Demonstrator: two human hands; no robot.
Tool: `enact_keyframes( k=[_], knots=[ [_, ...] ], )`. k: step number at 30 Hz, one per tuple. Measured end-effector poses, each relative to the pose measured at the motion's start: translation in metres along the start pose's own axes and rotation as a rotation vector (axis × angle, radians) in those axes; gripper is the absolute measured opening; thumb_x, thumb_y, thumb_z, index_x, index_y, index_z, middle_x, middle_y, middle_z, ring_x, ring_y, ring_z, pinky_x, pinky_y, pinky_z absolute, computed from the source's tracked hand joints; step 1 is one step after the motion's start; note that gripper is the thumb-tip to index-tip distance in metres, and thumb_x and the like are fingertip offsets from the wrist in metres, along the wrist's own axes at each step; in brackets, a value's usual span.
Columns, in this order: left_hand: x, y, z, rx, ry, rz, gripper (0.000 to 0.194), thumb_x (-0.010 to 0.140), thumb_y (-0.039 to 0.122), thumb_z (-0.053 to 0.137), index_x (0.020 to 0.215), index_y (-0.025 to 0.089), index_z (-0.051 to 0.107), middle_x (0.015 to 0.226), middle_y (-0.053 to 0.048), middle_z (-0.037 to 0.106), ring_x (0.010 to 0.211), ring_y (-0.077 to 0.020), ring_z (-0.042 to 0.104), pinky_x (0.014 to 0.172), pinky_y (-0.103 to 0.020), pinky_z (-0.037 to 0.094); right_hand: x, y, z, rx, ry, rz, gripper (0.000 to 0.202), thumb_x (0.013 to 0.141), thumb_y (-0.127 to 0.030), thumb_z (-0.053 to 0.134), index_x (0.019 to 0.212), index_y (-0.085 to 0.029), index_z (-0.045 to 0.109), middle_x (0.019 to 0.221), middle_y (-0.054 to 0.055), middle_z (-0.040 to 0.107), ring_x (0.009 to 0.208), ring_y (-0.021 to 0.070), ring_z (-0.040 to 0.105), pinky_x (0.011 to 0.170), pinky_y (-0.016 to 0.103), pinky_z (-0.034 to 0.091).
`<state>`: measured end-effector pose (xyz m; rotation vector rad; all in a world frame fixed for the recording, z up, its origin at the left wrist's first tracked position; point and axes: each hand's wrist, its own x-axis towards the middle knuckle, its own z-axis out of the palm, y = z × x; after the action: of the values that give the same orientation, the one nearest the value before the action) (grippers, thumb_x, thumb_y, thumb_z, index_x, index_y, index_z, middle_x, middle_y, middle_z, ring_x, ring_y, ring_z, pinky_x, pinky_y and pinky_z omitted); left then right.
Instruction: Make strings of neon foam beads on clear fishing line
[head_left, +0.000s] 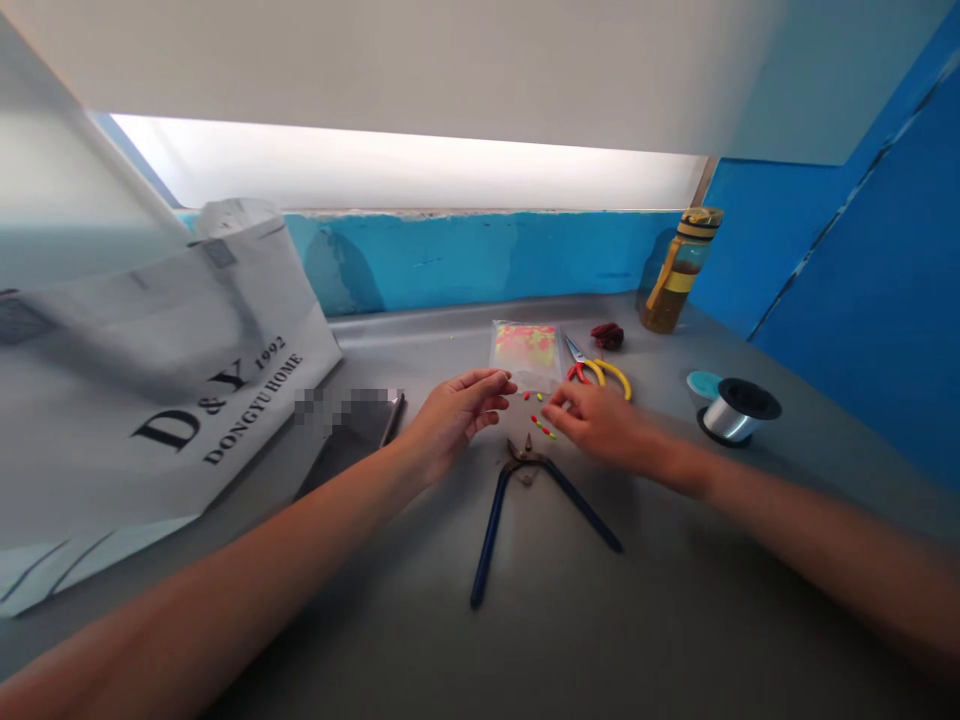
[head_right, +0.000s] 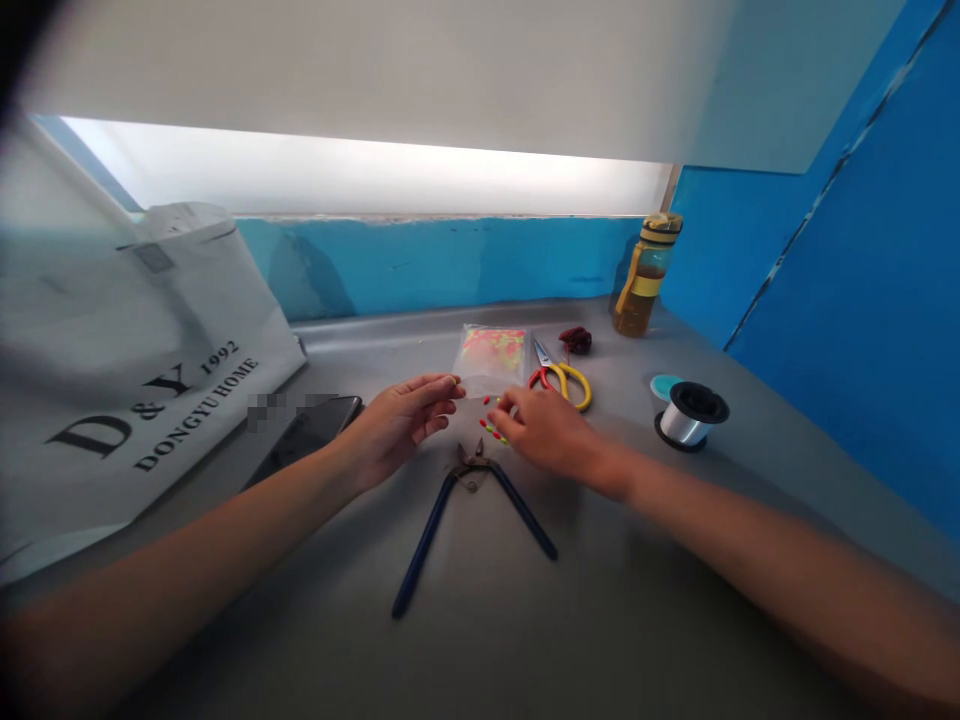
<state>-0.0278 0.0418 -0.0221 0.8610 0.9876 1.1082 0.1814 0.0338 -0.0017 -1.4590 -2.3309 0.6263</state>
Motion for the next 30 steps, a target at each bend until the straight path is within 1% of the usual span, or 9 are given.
enact_keyframes(
  k=[1, 3, 5, 7, 12, 16, 21, 26, 30],
  knots=[
    [0.0, 0.001, 0.0, -0.015, 0.003, -0.004, 0.016, 0.079, 0.023, 0.078, 0.092, 0.015, 0.072, 0.091, -0.006, 0.073, 0.071, -0.0091, 0.063, 0.062, -0.018, 0.048, 0.003, 0.003, -0.003, 0.028, 0.004, 0.011, 0.029, 0.095, -0.035, 0.052, 0.101, -0.013, 0.069, 0.08, 0.006, 0.068, 0.069, 0.0153, 0.056, 0.06, 0.027, 0.034],
    [0.0, 0.002, 0.0, -0.057, 0.005, -0.009, 0.012, 0.081, 0.02, 0.076, 0.091, 0.015, 0.071, 0.089, -0.005, 0.072, 0.069, -0.0087, 0.063, 0.061, -0.018, 0.049, 0.007, 0.01, -0.006, 0.107, -0.133, -0.03, 0.031, 0.089, -0.037, 0.059, 0.104, -0.013, 0.072, 0.078, 0.004, 0.068, 0.067, 0.0146, 0.056, 0.059, 0.026, 0.035],
    [0.0, 0.003, 0.001, -0.114, 0.004, -0.02, 0.008, 0.084, 0.017, 0.072, 0.091, 0.014, 0.071, 0.086, -0.004, 0.072, 0.066, -0.0078, 0.062, 0.06, -0.017, 0.051, 0.009, 0.016, -0.005, 0.194, -0.279, -0.066, 0.027, 0.087, -0.036, 0.06, 0.094, -0.014, 0.075, 0.078, 0.003, 0.069, 0.068, 0.0141, 0.057, 0.06, 0.025, 0.037],
    [0.0, 0.004, 0.001, -0.176, 0.006, -0.041, 0.004, 0.087, 0.013, 0.068, 0.089, 0.013, 0.071, 0.083, -0.003, 0.07, 0.063, -0.0066, 0.062, 0.06, -0.016, 0.052, 0.009, 0.02, -0.002, 0.251, -0.327, -0.057, 0.028, 0.088, -0.036, 0.058, 0.085, -0.013, 0.075, 0.074, 0.003, 0.067, 0.066, 0.0136, 0.056, 0.059, 0.025, 0.037],
    [0.0, 0.006, 0.004, -0.262, 0.015, -0.097, 0.009, 0.09, 0.009, 0.062, 0.086, 0.01, 0.07, 0.079, -0.003, 0.069, 0.061, -0.0065, 0.062, 0.058, -0.016, 0.053, 0.011, 0.023, 0.003, 0.346, -0.31, -0.077, 0.033, 0.085, -0.043, 0.063, 0.097, -0.014, 0.075, 0.078, 0.003, 0.066, 0.067, 0.0133, 0.053, 0.06, 0.025, 0.037],
    [-0.001, 0.008, 0.005, -0.287, 0.016, -0.101, 0.009, 0.091, 0.011, 0.062, 0.09, 0.011, 0.071, 0.085, -0.005, 0.071, 0.063, -0.0068, 0.062, 0.059, -0.016, 0.054, 0.012, 0.024, 0.004, 0.418, -0.325, -0.077, 0.031, 0.085, -0.044, 0.064, 0.085, -0.014, 0.073, 0.07, 0.0, 0.059, 0.064, 0.0115, 0.048, 0.059, 0.024, 0.036],
    [-0.007, 0.001, 0.01, -0.203, -0.169, -0.185, 0.018, 0.087, 0.019, 0.068, 0.104, 0.014, 0.073, 0.113, -0.012, 0.07, 0.081, -0.014, 0.067, 0.068, -0.023, 0.055, 0.013, 0.025, 0.005, 0.46, -0.279, -0.055, 0.037, 0.087, -0.051, 0.061, 0.084, -0.014, 0.069, 0.064, -0.003, 0.048, 0.058, 0.0097, 0.04, 0.054, 0.024, 0.03],
    [-0.011, -0.014, 0.012, 0.001, -0.238, -0.133, 0.018, 0.076, 0.019, 0.08, 0.093, 0.013, 0.075, 0.084, -0.007, 0.07, 0.075, -0.0133, 0.062, 0.064, -0.021, 0.049, 0.011, 0.024, 0.007, 0.488, -0.319, -0.074, 0.044, 0.087, -0.057, 0.059, 0.078, -0.014, 0.066, 0.064, -0.004, 0.043, 0.058, 0.0091, 0.036, 0.052, 0.024, 0.025],
    [-0.008, -0.019, 0.01, 0.02, -0.237, -0.117, 0.02, 0.074, 0.025, 0.083, 0.089, 0.013, 0.075, 0.079, -0.005, 0.068, 0.07, -0.0117, 0.059, 0.061, -0.021, 0.046, 0.011, 0.027, 0.005, 0.563, -0.387, -0.033, 0.044, 0.089, -0.056, 0.058, 0.071, -0.016, 0.057, 0.06, -0.006, 0.038, 0.053, 0.0073, 0.03, 0.048, 0.023, 0.021]
  ],
)
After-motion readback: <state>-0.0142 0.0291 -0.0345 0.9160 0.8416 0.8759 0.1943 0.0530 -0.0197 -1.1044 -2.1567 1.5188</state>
